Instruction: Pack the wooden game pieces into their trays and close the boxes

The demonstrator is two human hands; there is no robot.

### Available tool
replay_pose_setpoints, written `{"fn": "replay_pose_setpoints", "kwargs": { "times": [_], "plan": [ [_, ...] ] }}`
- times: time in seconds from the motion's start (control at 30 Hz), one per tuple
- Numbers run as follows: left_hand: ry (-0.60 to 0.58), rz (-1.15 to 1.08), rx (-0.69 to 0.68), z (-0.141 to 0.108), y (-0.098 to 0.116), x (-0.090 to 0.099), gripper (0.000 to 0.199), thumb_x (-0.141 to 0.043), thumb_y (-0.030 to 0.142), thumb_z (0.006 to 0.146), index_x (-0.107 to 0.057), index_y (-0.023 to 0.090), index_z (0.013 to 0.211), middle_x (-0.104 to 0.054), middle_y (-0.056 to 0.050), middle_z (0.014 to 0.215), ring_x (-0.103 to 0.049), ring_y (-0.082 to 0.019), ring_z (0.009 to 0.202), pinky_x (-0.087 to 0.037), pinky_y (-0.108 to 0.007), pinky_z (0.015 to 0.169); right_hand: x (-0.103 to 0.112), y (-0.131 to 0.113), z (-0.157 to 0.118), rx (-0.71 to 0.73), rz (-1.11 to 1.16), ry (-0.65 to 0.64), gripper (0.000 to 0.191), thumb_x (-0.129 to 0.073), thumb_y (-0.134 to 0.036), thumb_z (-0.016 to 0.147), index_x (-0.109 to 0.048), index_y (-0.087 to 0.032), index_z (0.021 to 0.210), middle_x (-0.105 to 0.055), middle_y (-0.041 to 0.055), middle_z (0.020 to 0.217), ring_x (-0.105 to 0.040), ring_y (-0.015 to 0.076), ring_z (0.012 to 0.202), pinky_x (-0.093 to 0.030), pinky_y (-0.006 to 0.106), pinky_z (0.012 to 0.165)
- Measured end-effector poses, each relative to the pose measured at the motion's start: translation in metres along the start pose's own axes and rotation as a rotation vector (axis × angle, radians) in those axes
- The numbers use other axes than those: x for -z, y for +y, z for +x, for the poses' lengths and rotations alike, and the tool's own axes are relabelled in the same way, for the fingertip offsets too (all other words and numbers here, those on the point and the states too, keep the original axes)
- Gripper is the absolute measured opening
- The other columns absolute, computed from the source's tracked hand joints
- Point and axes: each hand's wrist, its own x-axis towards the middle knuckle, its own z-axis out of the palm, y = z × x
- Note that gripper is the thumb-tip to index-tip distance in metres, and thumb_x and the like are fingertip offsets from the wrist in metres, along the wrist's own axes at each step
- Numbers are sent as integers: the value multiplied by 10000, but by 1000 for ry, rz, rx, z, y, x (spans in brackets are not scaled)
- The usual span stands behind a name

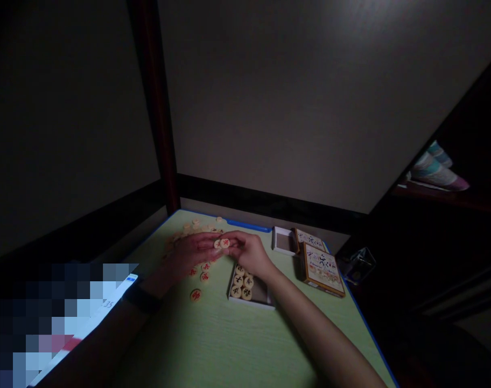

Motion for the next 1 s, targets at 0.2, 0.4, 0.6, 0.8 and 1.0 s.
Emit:
{"fn": "replay_pose_setpoints", "kwargs": {
  "times": [0.2,0.4,0.6,0.8,1.0],
  "plan": [
    [-13,-30,25,-2,0,-5,372,-885,246,567,-759,192,913,-782,-94,946,-748,-241,864,-599,-360,828,24,1,-13,-51,-5,22,262,-772,-310,746,-716,-179,966,-731,51,888,-679,176,781,-546,292,712],
    [142,-61,45,-3,4,-6,349,-889,231,556,-712,161,848,-764,-71,817,-746,-246,792,-603,-382,792,70,-8,-34,-69,-637,-132,210,-691,-52,688,-749,-166,855,-718,67,902,-648,193,806,-493,294,739],
    [164,-43,55,-2,4,-5,400,-902,276,534,-684,152,845,-754,-51,806,-743,-236,780,-610,-404,803,72,2,-46,-136,-809,-249,243,-654,-12,682,-742,-194,815,-726,44,855,-643,210,875,-466,295,809],
    [205,-35,50,0,5,-2,390,-897,243,532,-682,138,840,-746,-47,756,-734,-224,714,-624,-389,747,69,3,-46,-107,-835,-272,230,-653,-20,680,-729,-197,806,-713,47,850,-631,228,941,-463,293,837],
    [221,-68,58,0,7,1,426,-904,249,527,-680,147,876,-752,-39,779,-741,-208,728,-619,-376,788,69,6,-48,-113,-833,-283,234,-623,-35,710,-747,-186,837,-706,66,892,-649,207,879,-478,284,804]
  ]
}}
